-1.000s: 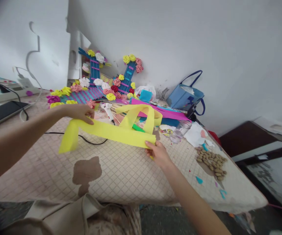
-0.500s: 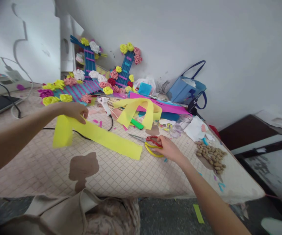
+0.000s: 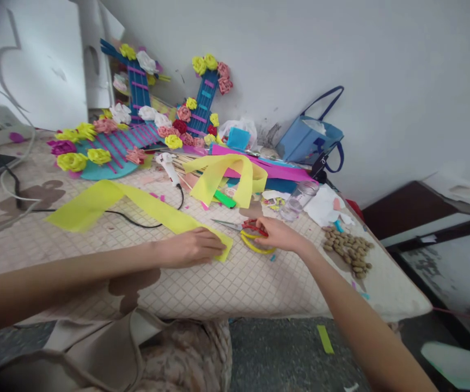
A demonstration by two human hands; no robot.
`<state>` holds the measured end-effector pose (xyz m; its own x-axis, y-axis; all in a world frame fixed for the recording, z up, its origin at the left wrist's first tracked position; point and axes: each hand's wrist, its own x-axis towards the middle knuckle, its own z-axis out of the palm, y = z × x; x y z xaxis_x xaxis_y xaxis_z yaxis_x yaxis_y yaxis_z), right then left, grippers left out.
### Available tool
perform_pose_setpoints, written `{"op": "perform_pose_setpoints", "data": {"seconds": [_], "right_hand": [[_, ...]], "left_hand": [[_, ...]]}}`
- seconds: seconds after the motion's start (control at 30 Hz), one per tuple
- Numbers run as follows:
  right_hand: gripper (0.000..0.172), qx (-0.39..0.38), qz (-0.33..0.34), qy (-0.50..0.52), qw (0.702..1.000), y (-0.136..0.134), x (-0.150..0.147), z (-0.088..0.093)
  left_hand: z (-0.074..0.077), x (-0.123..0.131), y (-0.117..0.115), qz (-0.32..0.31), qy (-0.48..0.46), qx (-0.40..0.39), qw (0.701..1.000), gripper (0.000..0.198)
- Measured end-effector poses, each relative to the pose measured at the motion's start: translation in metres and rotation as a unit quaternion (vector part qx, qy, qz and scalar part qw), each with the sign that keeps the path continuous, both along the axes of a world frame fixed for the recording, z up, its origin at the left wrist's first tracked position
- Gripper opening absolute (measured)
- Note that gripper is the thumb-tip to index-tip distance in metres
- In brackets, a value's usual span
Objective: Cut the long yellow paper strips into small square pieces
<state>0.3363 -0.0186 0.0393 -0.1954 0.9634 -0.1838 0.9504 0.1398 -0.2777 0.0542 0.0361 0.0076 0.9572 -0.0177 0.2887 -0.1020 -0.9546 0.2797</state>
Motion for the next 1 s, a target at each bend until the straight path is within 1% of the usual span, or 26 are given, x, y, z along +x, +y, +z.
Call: {"op": "perform_pose_setpoints", "data": {"seconds": [0.07, 0.13, 0.27, 0.33, 0.43, 0.5, 0.53, 0.6, 0.63, 0.7, 0.8, 0.9, 1.0], "right_hand": [[0.022, 0.001, -0.018, 0.013, 1.000, -0.005, 0.001, -0.003], [0.024, 0.001, -0.037, 0.031, 0.999, -0.010, 0.001, -0.007], [0.030, 0.022, -0.080, 0.038, 0.996, -0.021, -0.004, -0.014], [0.030, 0.040, -0.095, 0.030, 0.994, -0.028, -0.006, -0.014], [0.024, 0.061, -0.103, 0.027, 0.992, -0.039, -0.004, -0.012], [0.021, 0.066, -0.120, 0.053, 0.989, -0.045, -0.002, -0.013], [0.021, 0.070, -0.132, 0.077, 0.986, -0.047, -0.001, -0.015], [0.025, 0.087, -0.155, 0.132, 0.975, -0.049, -0.004, -0.018], [0.027, 0.097, -0.162, 0.157, 0.969, -0.049, -0.008, -0.020], [0.029, 0.110, -0.167, 0.197, 0.960, -0.048, -0.021, -0.023], [0.032, 0.111, -0.158, 0.247, 0.950, -0.040, -0.048, -0.027], [0.031, 0.114, -0.149, 0.250, 0.950, -0.029, -0.070, -0.029], [0.033, 0.129, -0.157, 0.228, 0.952, -0.020, -0.081, -0.033]], "left_hand": [[-0.006, -0.001, -0.002, -0.012, 0.010, -0.008, 1.000, 0.031], [-0.012, -0.004, -0.004, -0.006, 0.013, -0.020, 1.000, 0.037], [-0.015, -0.006, -0.009, 0.005, 0.020, -0.022, 1.000, 0.040], [-0.012, -0.005, -0.011, 0.001, 0.027, -0.014, 1.000, 0.040], [-0.005, -0.005, -0.007, -0.004, 0.019, -0.015, 1.000, 0.040], [0.001, -0.010, 0.000, 0.025, 0.003, -0.013, 1.000, 0.039], [0.004, -0.014, 0.004, 0.051, -0.006, -0.006, 0.999, 0.039], [0.009, -0.026, 0.013, 0.095, -0.006, 0.018, 0.995, 0.039], [0.011, -0.032, 0.017, 0.115, -0.007, 0.034, 0.993, 0.038], [0.014, -0.045, 0.024, 0.132, -0.003, 0.072, 0.989, 0.034], [0.016, -0.057, 0.029, 0.130, 0.001, 0.119, 0.984, 0.028], [0.016, -0.060, 0.029, 0.119, 0.008, 0.144, 0.982, 0.025], [0.015, -0.060, 0.027, 0.113, 0.006, 0.148, 0.982, 0.026]]}}
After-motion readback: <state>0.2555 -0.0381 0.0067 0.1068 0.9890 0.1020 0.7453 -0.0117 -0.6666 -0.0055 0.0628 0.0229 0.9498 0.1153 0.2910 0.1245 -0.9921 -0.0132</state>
